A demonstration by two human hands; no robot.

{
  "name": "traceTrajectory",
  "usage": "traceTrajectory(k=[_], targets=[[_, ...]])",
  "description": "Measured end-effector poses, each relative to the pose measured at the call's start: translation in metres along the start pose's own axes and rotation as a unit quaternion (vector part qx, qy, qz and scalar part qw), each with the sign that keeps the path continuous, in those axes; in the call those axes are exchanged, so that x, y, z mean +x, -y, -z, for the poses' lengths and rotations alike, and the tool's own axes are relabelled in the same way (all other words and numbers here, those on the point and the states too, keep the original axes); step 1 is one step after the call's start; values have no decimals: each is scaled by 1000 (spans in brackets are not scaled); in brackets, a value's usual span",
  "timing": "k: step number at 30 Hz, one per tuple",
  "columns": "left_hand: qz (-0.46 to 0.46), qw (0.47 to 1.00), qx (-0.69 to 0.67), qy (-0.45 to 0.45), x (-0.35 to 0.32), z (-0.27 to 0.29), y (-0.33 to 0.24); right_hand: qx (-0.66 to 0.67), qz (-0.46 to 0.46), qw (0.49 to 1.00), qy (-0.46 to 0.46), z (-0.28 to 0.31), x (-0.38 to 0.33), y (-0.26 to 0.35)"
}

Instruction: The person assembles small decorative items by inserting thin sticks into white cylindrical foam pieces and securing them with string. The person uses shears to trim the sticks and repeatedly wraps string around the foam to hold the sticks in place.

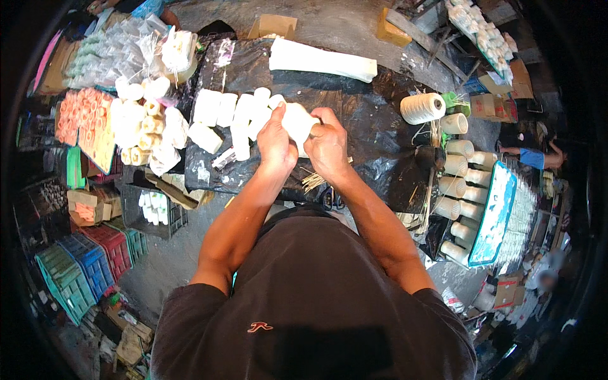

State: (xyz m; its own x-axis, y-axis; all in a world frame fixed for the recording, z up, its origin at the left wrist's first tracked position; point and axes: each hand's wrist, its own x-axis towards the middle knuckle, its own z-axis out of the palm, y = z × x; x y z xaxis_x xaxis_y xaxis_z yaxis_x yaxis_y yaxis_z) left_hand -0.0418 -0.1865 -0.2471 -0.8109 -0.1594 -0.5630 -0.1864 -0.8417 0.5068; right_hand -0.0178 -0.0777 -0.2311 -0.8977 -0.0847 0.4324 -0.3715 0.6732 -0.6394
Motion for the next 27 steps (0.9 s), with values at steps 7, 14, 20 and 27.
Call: traceTrajectory(k=[7, 14, 20, 27], targets=[[-7, 1000, 25, 1, 4, -6, -5, 34, 1, 999, -11, -20, 11, -11], [-29, 999, 25, -8, -11, -12, -7, 129, -2, 992, -6, -20, 11, -17], [-29, 995, 81, 59, -18, -5, -8, 116, 24, 992, 50, 1, 20, -8], [10, 995, 87, 48, -26, -8, -12, 172, -51, 984, 18, 4, 12, -6]])
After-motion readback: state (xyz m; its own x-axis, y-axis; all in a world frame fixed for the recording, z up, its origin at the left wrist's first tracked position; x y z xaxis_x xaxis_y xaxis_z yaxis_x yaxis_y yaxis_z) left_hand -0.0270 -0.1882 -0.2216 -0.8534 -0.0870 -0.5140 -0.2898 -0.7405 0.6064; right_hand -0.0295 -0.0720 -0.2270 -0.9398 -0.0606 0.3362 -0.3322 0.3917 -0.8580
